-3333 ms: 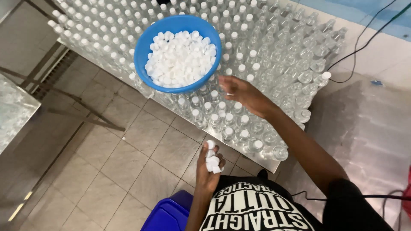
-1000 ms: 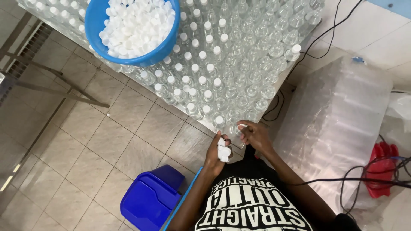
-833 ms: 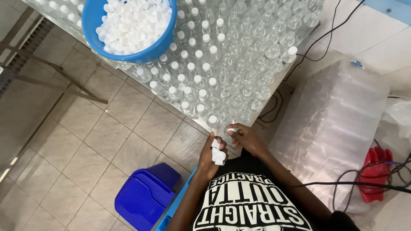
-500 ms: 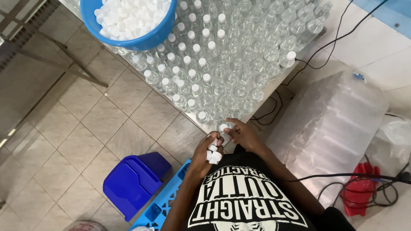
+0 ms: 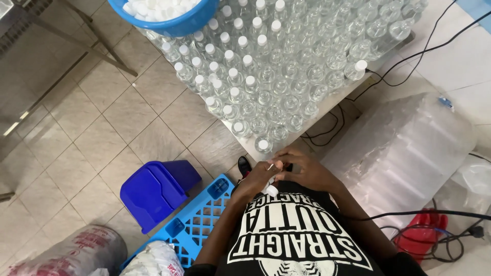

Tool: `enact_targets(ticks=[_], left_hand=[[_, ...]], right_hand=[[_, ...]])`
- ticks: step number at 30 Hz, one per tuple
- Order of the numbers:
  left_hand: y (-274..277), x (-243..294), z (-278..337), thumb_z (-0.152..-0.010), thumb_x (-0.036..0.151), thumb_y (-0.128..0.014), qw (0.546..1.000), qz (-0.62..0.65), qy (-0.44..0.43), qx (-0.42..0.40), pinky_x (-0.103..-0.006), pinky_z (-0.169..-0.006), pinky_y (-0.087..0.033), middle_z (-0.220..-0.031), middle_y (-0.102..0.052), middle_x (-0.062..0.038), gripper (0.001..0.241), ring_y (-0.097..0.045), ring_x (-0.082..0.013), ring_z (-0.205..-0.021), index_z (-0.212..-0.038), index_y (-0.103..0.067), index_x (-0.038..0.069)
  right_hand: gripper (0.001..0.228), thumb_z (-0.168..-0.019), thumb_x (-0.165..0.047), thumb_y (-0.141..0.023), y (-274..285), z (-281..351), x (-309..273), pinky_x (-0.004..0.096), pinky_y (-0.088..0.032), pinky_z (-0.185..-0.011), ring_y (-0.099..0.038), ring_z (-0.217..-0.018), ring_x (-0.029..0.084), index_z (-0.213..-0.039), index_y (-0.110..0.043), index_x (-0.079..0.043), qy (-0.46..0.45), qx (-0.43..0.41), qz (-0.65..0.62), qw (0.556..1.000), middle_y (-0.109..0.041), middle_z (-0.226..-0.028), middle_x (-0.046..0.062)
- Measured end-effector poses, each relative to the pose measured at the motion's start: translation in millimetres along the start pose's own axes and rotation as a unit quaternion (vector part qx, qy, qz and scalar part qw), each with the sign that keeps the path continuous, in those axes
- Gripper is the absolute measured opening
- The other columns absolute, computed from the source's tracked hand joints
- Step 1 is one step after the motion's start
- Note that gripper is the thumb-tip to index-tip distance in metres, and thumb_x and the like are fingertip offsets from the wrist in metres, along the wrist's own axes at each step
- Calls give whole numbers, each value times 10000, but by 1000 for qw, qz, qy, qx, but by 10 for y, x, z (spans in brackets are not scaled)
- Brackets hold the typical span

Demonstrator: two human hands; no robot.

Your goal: Placing plastic caps onto the tops of water bottles arranged in a grid on a table

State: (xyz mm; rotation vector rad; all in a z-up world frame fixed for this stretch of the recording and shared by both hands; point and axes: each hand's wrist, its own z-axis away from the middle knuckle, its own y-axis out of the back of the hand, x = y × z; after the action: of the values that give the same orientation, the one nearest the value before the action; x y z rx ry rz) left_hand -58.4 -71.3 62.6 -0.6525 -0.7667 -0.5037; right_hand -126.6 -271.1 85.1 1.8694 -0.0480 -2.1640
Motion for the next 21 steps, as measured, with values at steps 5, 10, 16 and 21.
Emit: enact_targets(ticks=[5,10,16,21], left_hand=[[84,-243,-90,-1128,501,-632,999,27,-4,18,-192,-376,-420,-663,-557,-16,460,-531,-69,-480,-943,-725,90],[267,-81,18,-1161,531,-515,985,134,-67,84,-212,-364,-486,-781,-478,-34,565,-564,-101,-508,-1260,-707,9],[647,19,29,-1136,304,-521,932,310,-85,170,-183,-422,-337,-816,-454,-1,232,-471,-71,-579,-1117,-606,88],[891,-39,-30,-1124,272,-526,889,414,-72,182,-264,-520,-330,-812,-503,24,145,-470,-104,-620,-1057,-564,149]], right_hand=[[412,-936,-220,-880,-17,-115,244,424,-583,-1022,-729,-1150,250,-1317,-795,-87,-10,36,-33,999,-755,-1251,128],[406,-1040,-342,-813,-44,-428,547,331,-616,-799,-726,-973,220,-1403,-753,-169,-21,226,204,952,-734,-1072,81],[418,-1080,-405,-745,-193,-680,840,320,-585,-693,-700,-914,225,-1383,-749,-117,-10,239,388,890,-687,-1028,80],[474,-1096,-460,-698,-215,-666,556,356,-567,-663,-689,-843,242,-1439,-717,-134,-98,230,311,917,-668,-954,96]])
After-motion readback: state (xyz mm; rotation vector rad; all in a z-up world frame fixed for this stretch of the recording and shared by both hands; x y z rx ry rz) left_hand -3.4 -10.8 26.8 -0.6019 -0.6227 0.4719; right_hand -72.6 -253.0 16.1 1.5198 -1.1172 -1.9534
